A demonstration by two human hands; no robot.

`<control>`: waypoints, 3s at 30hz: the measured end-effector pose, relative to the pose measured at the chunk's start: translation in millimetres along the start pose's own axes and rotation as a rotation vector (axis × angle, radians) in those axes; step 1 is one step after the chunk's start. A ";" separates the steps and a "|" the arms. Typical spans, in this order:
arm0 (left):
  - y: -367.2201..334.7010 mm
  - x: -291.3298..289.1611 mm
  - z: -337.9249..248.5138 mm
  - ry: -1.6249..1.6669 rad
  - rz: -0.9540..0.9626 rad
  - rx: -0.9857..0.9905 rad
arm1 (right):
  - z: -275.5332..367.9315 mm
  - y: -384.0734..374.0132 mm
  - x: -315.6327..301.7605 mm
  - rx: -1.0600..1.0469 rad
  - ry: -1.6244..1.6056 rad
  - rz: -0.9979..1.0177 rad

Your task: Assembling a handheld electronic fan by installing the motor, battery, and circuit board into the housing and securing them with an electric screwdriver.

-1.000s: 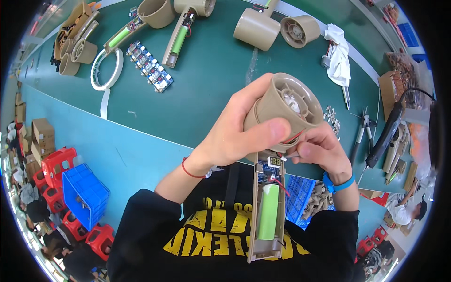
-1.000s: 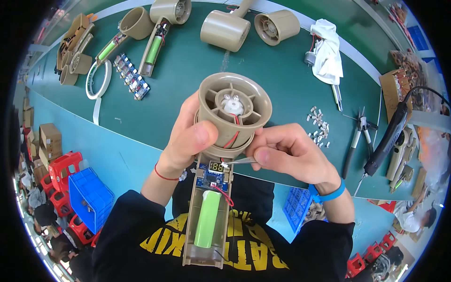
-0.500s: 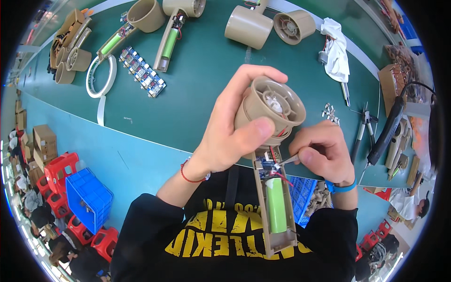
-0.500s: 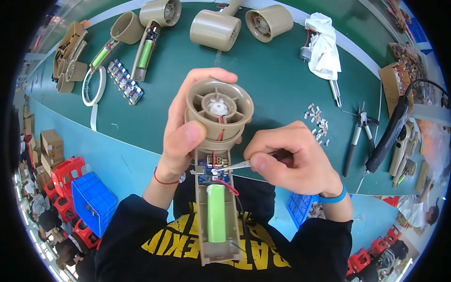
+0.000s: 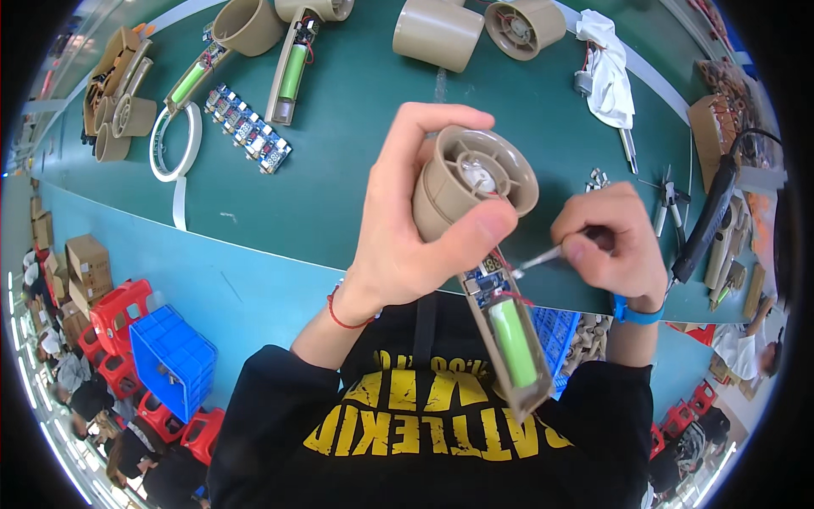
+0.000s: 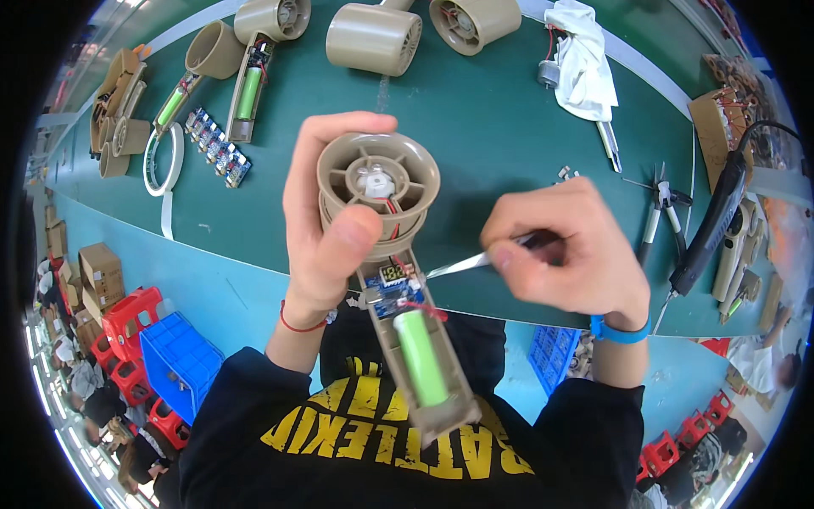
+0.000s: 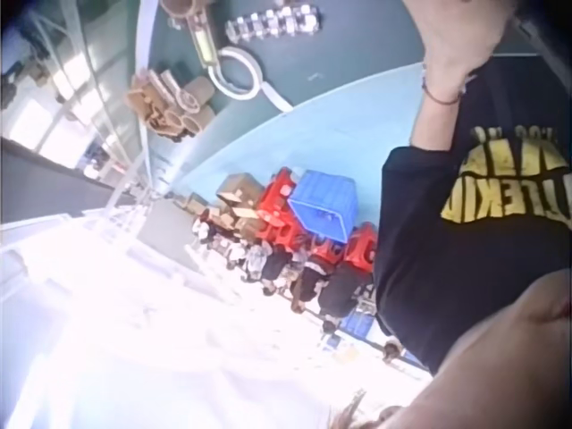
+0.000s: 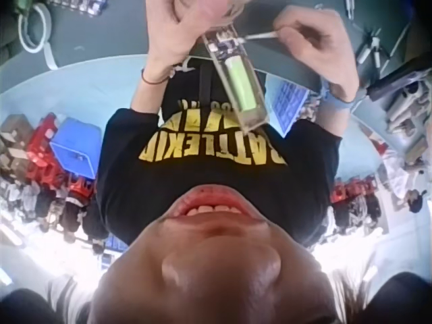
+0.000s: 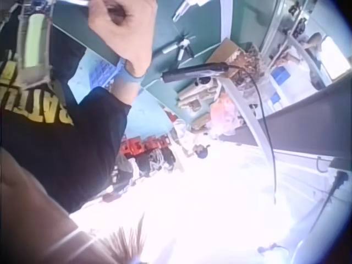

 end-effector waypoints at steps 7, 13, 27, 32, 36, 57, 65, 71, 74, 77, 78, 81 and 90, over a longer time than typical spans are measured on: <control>5.3 -3.4 -14.9 -0.082 -0.073 0.225 | 35.0 19.6 -17.7 -0.010 0.222 -0.285; 7.8 -3.8 -19.1 -0.217 -0.112 0.294 | 67.7 -15.7 23.0 -0.289 0.516 -0.242; 8.5 -2.2 -26.4 -0.220 -0.101 0.393 | 78.1 -13.3 15.1 -0.303 0.609 -0.189; 4.9 -3.7 -18.7 -0.065 -0.100 0.225 | 83.7 -8.6 17.2 -0.332 0.729 -0.258; 3.8 -7.3 -11.4 -0.082 -0.180 0.158 | 97.0 -8.5 23.4 -0.434 0.868 -0.241; 13.8 -13.1 -30.0 -0.329 -0.224 0.372 | 92.3 -6.0 32.7 -0.400 0.750 -0.205; 9.8 -14.1 -26.2 -0.272 -0.230 0.340 | 61.2 -8.0 22.9 -0.088 0.348 -0.218; 6.5 -14.0 -23.5 -0.323 -0.228 0.311 | 51.7 -13.6 29.1 -0.105 0.237 -0.210; 13.1 -14.8 -28.2 -0.409 -0.273 0.374 | 59.7 -12.4 30.6 -0.232 0.338 -0.214; 12.2 -18.5 -33.4 -0.317 -0.301 0.385 | 60.1 -11.0 29.7 -0.226 0.333 -0.208; 11.8 -19.9 -32.2 -0.286 -0.302 0.345 | 60.3 -10.4 29.6 -0.226 0.321 -0.206; 11.8 -16.5 -31.6 -0.275 -0.292 0.350 | 58.8 -6.3 29.4 -0.224 0.297 -0.206; 18.6 -6.9 -42.4 -0.502 -0.316 0.426 | 57.7 -2.2 28.5 -0.278 0.317 -0.214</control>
Point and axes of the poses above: each hand's wrist, its own y-axis away from the middle knuckle, its own x-axis out of the palm, z = x × y, the point moved 9 cm from there along -y, towards the middle knuckle, and after that the axes turned 13 degrees about -x, right-handed, at the moved point
